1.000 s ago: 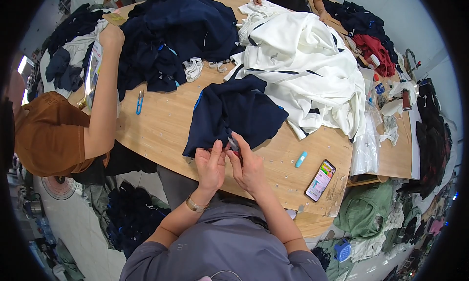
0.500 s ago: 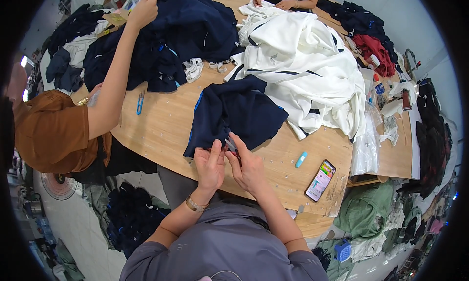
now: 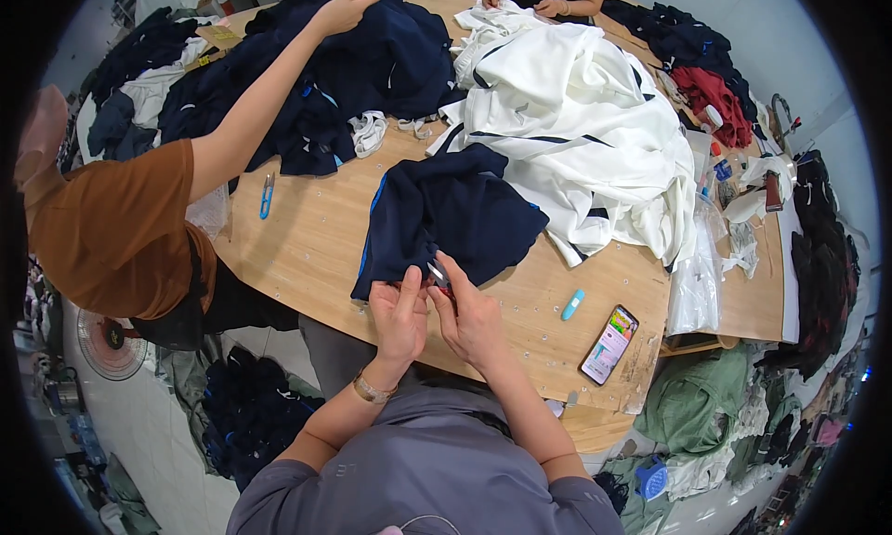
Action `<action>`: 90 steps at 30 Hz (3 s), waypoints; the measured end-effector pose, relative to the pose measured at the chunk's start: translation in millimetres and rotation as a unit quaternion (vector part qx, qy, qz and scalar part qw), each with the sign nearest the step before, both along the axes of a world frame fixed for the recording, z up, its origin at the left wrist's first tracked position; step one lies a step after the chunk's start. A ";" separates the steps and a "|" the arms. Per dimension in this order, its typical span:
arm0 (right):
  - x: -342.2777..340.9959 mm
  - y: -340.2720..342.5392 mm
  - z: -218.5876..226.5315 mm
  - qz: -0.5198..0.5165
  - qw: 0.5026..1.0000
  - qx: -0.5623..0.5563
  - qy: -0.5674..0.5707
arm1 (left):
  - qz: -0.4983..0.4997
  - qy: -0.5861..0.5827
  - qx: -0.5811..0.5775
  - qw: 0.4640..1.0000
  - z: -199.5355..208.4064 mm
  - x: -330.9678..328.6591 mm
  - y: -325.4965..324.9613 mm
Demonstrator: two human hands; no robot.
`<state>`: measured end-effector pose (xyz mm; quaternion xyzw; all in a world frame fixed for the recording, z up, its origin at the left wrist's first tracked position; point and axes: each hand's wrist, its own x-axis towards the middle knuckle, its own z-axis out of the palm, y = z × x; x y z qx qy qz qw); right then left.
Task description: Trimming excess threads from blue garments using small scissors.
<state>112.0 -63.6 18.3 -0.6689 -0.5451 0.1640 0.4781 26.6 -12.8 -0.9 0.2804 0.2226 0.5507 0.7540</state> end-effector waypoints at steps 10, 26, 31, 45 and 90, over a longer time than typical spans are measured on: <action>0.0 1.2 -2.5 -0.009 1.000 0.009 0.006 | -0.016 -0.023 -0.020 0.999 -0.8 -1.0 0.7; -0.7 -1.6 1.4 0.006 1.000 -0.013 0.023 | -0.003 -0.023 -0.003 1.000 1.2 0.6 -1.0; -1.0 -1.0 -0.3 0.006 1.000 -0.005 0.024 | 0.011 -0.022 -0.007 1.000 2.3 1.4 -1.5; -1.2 0.3 -2.8 -0.015 0.999 0.013 -0.048 | -0.010 -0.027 0.000 1.000 -0.1 0.7 -0.9; -0.3 -0.8 -5.3 -0.006 0.998 0.015 -0.059 | 0.009 0.029 0.043 0.999 -0.2 -0.1 0.9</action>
